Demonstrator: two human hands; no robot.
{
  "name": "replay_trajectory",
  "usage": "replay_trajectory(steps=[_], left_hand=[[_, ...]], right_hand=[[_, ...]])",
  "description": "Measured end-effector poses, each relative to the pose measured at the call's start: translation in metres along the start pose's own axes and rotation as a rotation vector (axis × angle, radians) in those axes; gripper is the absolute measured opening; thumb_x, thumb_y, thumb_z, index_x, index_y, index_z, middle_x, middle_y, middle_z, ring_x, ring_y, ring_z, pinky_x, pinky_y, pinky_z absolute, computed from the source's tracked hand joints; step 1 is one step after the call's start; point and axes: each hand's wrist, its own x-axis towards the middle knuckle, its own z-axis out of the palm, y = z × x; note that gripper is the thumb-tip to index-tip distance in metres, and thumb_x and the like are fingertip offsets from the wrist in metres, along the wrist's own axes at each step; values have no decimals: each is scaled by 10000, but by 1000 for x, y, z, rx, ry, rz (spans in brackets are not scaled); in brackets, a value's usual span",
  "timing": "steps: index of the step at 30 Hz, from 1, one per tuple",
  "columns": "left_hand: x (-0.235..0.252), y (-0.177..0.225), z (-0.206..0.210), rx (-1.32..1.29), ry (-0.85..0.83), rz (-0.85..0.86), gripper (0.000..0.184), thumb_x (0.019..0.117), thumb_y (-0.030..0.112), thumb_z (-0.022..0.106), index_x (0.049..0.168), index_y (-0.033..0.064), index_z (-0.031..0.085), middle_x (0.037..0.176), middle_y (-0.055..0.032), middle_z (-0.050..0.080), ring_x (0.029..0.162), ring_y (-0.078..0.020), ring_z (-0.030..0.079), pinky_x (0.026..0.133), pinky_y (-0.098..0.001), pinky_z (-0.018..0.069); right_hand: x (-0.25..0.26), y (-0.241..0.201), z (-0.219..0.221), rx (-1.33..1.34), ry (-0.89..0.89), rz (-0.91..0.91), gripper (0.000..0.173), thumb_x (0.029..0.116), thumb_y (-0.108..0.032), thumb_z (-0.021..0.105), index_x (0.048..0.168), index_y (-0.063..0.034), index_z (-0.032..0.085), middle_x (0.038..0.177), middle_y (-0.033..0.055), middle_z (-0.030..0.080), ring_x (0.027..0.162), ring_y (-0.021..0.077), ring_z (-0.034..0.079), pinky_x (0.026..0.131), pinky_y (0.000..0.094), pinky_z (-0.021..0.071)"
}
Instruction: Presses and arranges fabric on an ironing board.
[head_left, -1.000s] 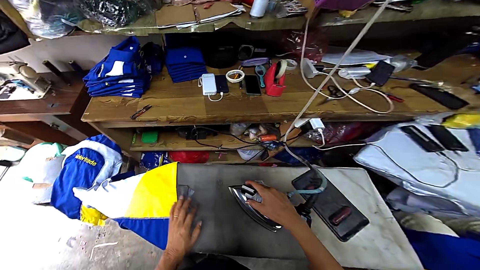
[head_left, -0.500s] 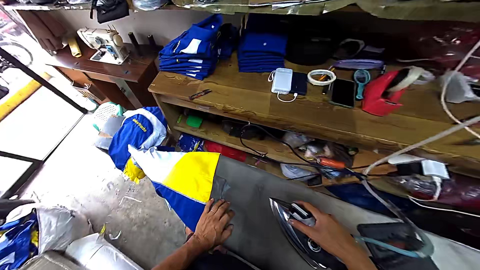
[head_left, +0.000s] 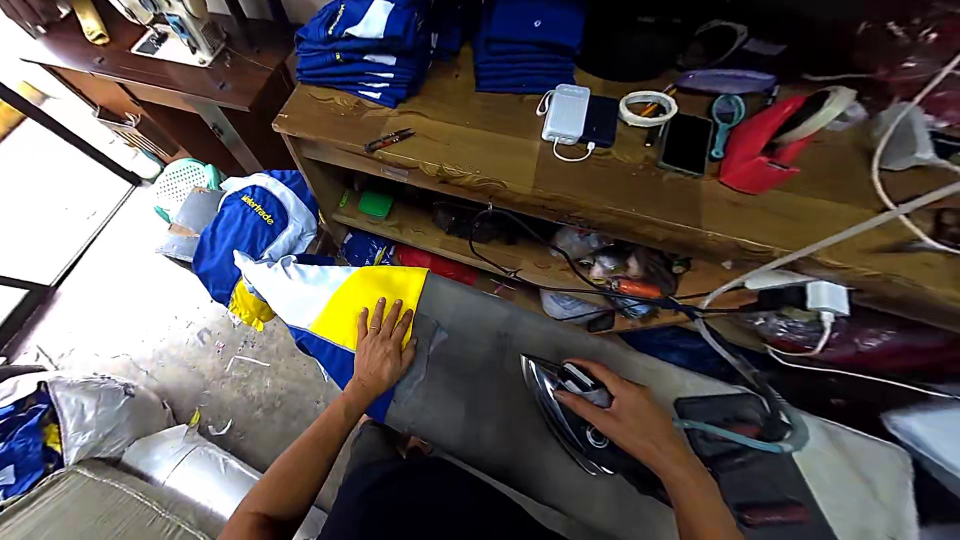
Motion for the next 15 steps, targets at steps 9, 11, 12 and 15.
replay_trajectory(steps=[9, 11, 12, 15], left_hand=[[-25, -50, -51, -399, 262, -269, 437, 1019, 303, 544, 1380, 75, 641, 1524, -191, 519, 1472, -423, 398, 1194, -604, 329], [-40, -86, -56, -349, 302, -406, 409, 1031, 263, 521, 1350, 48, 658, 1497, -208, 542, 1454, -444, 415, 1176, -620, 345], [-48, -101, -59, -338, 296, -463, 413, 1040, 264, 502, 1354, 43, 653, 1500, -214, 536, 1460, -452, 402, 1177, -624, 337], [-65, -123, -56, -322, 311, -528, 438, 1052, 299, 469, 1363, 50, 651, 1502, -221, 533, 1461, -466, 397, 1189, -622, 312]], right_hand=[[0, -5, -10, -116, -137, -26, 737, 927, -622, 583, 1442, -95, 563, 975, 227, 736, 831, 420, 726, 725, 637, 550], [3, -14, -9, -114, -150, -4, 689, 944, -575, 571, 1433, -89, 573, 964, 236, 732, 822, 431, 719, 721, 641, 539], [6, -20, -7, -99, -152, 5, 679, 946, -562, 579, 1432, -87, 578, 995, 239, 731, 847, 431, 717, 741, 644, 534], [22, -57, -3, -72, -148, -15, 645, 944, -545, 585, 1407, -97, 605, 1074, 199, 735, 902, 367, 723, 781, 611, 542]])
